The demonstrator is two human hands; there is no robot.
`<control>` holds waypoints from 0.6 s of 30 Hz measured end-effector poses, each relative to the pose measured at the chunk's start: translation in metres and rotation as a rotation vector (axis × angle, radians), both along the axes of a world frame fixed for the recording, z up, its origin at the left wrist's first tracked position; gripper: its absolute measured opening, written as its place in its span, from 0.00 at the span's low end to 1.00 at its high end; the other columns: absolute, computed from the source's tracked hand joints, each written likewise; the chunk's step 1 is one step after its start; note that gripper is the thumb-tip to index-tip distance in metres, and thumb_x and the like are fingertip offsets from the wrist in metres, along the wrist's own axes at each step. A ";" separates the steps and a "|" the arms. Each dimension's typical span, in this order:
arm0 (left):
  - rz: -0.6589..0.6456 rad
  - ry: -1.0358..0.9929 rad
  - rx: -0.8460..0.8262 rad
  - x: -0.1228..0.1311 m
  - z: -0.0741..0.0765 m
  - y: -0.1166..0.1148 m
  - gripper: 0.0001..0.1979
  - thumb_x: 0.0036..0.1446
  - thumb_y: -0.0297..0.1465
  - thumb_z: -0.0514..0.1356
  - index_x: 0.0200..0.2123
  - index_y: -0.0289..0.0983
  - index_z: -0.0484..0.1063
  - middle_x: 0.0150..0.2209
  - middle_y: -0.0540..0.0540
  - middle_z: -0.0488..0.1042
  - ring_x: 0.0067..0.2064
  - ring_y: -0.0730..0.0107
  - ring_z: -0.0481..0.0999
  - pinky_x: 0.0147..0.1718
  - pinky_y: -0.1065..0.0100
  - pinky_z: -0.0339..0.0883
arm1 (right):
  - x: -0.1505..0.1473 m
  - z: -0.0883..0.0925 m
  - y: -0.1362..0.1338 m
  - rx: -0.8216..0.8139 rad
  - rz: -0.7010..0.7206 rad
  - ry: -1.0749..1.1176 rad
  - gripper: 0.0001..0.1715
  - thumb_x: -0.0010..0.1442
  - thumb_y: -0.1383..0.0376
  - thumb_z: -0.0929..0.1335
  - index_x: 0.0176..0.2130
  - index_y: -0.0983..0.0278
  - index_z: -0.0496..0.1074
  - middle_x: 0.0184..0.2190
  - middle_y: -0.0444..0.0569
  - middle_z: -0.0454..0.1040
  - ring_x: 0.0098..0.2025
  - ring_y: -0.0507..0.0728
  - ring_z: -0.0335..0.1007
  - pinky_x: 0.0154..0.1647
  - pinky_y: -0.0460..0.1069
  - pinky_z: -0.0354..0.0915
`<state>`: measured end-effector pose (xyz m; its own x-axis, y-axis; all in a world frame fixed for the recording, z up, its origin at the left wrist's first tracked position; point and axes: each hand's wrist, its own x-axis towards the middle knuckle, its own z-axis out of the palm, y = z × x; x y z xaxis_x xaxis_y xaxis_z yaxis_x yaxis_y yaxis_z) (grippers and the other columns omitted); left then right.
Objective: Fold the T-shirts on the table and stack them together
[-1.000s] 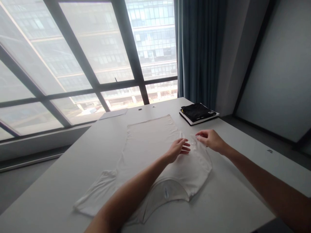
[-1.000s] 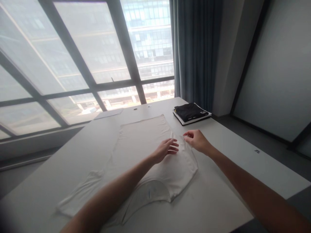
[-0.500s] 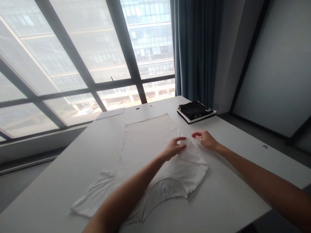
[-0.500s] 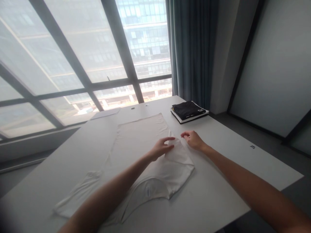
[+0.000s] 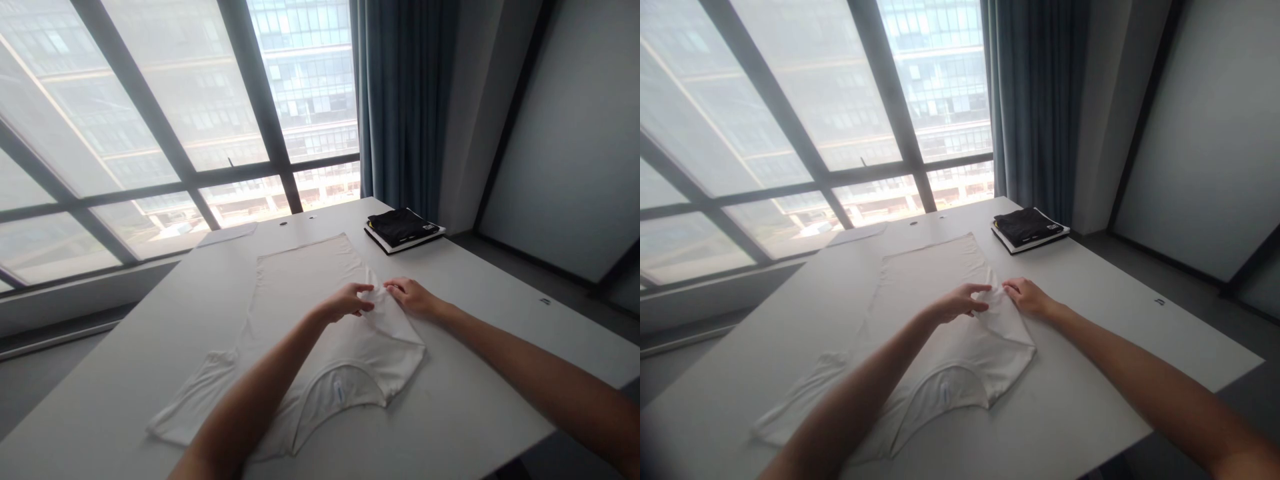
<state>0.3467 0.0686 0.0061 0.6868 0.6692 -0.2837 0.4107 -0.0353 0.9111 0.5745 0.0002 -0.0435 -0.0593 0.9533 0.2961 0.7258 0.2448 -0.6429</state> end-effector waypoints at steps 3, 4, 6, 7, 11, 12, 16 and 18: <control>-0.056 0.017 0.012 -0.003 0.001 0.002 0.38 0.44 0.30 0.74 0.61 0.39 0.72 0.39 0.46 0.78 0.33 0.71 0.76 0.27 0.74 0.69 | -0.001 -0.001 0.000 0.022 0.010 -0.054 0.21 0.68 0.59 0.63 0.52 0.65 0.78 0.50 0.57 0.79 0.54 0.62 0.74 0.57 0.54 0.65; -0.078 0.031 0.023 -0.003 0.001 0.003 0.39 0.45 0.30 0.74 0.62 0.38 0.71 0.36 0.47 0.78 0.33 0.70 0.76 0.28 0.74 0.69 | -0.001 -0.001 -0.001 0.028 0.018 -0.067 0.21 0.68 0.59 0.63 0.52 0.66 0.78 0.50 0.58 0.79 0.54 0.62 0.73 0.58 0.54 0.65; -0.133 0.083 0.079 -0.004 -0.002 0.006 0.39 0.48 0.30 0.72 0.64 0.37 0.68 0.32 0.50 0.77 0.31 0.70 0.75 0.29 0.72 0.70 | -0.001 -0.002 -0.001 0.043 0.041 -0.095 0.20 0.67 0.60 0.64 0.53 0.66 0.77 0.51 0.58 0.78 0.54 0.63 0.72 0.58 0.55 0.64; -0.165 0.115 0.139 -0.004 -0.003 0.007 0.39 0.49 0.30 0.71 0.65 0.37 0.67 0.32 0.50 0.76 0.31 0.70 0.75 0.30 0.71 0.71 | -0.002 -0.003 -0.001 0.052 0.054 -0.111 0.20 0.67 0.60 0.64 0.53 0.66 0.77 0.51 0.58 0.78 0.54 0.63 0.72 0.58 0.56 0.64; -0.255 0.262 0.566 -0.004 -0.005 0.002 0.39 0.46 0.26 0.72 0.63 0.39 0.69 0.53 0.41 0.73 0.44 0.61 0.77 0.46 0.63 0.72 | -0.002 -0.005 -0.001 0.086 0.091 -0.163 0.20 0.66 0.61 0.66 0.54 0.65 0.76 0.53 0.58 0.77 0.56 0.64 0.70 0.60 0.57 0.63; -0.248 0.305 0.684 -0.003 -0.005 -0.002 0.38 0.46 0.25 0.71 0.62 0.38 0.70 0.58 0.39 0.69 0.48 0.57 0.77 0.51 0.61 0.70 | -0.001 -0.005 -0.001 0.094 0.082 -0.163 0.20 0.66 0.61 0.65 0.54 0.65 0.76 0.53 0.59 0.76 0.56 0.64 0.70 0.60 0.57 0.63; -0.168 0.313 1.024 0.008 -0.009 -0.023 0.23 0.63 0.28 0.59 0.62 0.38 0.70 0.64 0.37 0.63 0.60 0.53 0.70 0.61 0.57 0.62 | 0.006 -0.004 0.005 0.154 -0.085 -0.096 0.23 0.68 0.67 0.60 0.56 0.68 0.74 0.55 0.61 0.75 0.59 0.63 0.69 0.64 0.58 0.61; -0.228 0.227 1.094 0.014 -0.018 -0.032 0.23 0.69 0.32 0.52 0.65 0.40 0.64 0.67 0.40 0.62 0.65 0.55 0.64 0.64 0.57 0.56 | 0.011 -0.005 0.008 0.186 -0.146 -0.067 0.25 0.67 0.69 0.59 0.56 0.69 0.74 0.55 0.61 0.75 0.59 0.63 0.70 0.64 0.57 0.60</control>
<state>0.3611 0.0369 -0.0116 0.8313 0.5005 0.2418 0.4444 -0.8597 0.2518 0.5856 0.0078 -0.0483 0.0498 0.8824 0.4678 0.8017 0.2440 -0.5457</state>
